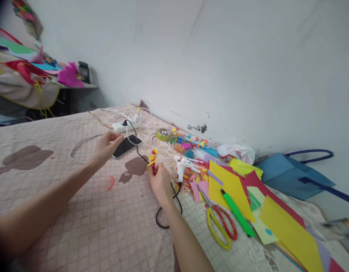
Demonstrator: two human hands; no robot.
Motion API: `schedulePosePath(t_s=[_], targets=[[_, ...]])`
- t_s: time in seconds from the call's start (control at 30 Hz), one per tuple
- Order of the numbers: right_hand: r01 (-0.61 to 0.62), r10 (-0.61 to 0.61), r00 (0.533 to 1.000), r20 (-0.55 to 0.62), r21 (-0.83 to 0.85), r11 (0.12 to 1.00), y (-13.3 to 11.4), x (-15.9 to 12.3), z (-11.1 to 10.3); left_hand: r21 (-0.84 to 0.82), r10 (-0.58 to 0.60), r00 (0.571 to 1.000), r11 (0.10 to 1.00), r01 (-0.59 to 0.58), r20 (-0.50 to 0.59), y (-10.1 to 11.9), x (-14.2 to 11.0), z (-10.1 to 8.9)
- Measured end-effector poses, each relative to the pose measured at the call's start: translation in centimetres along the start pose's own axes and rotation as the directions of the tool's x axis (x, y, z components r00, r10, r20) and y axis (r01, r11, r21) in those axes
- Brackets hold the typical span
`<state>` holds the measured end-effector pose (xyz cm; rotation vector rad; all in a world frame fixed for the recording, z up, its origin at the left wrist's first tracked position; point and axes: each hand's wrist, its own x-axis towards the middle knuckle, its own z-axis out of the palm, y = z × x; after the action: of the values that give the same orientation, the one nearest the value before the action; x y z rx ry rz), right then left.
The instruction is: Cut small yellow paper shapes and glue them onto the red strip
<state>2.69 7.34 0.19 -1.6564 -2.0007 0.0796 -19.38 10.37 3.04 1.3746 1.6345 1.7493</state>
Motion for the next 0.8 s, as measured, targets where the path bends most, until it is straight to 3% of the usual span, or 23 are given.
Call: schedulePosePath(t_s=[0.23,0.43,0.67,0.8], targets=[[-0.031,0.031,1.000,-0.007,-0.123,0.992,-0.5,3.3,1.1,-0.148,-0.065,0.997,0.987,0.068,0.029,-0.2,0.6,-0.9],[-0.030,0.029,1.000,-0.009,-0.143,0.989,-0.6,3.8,1.5,-0.238,-0.125,0.989,0.961,0.142,0.082,0.9,0.4,-1.2],[-0.014,0.010,0.994,-0.106,-0.041,0.999,-0.9,2.8,-0.9,-0.295,-0.124,0.973,0.939,0.178,0.193,1.6,0.0,-1.2],[0.088,-0.074,0.991,-0.111,0.121,0.989,-3.2,3.0,-2.0,-0.306,-0.121,0.967,0.933,0.188,0.223,1.9,-0.3,-1.3]])
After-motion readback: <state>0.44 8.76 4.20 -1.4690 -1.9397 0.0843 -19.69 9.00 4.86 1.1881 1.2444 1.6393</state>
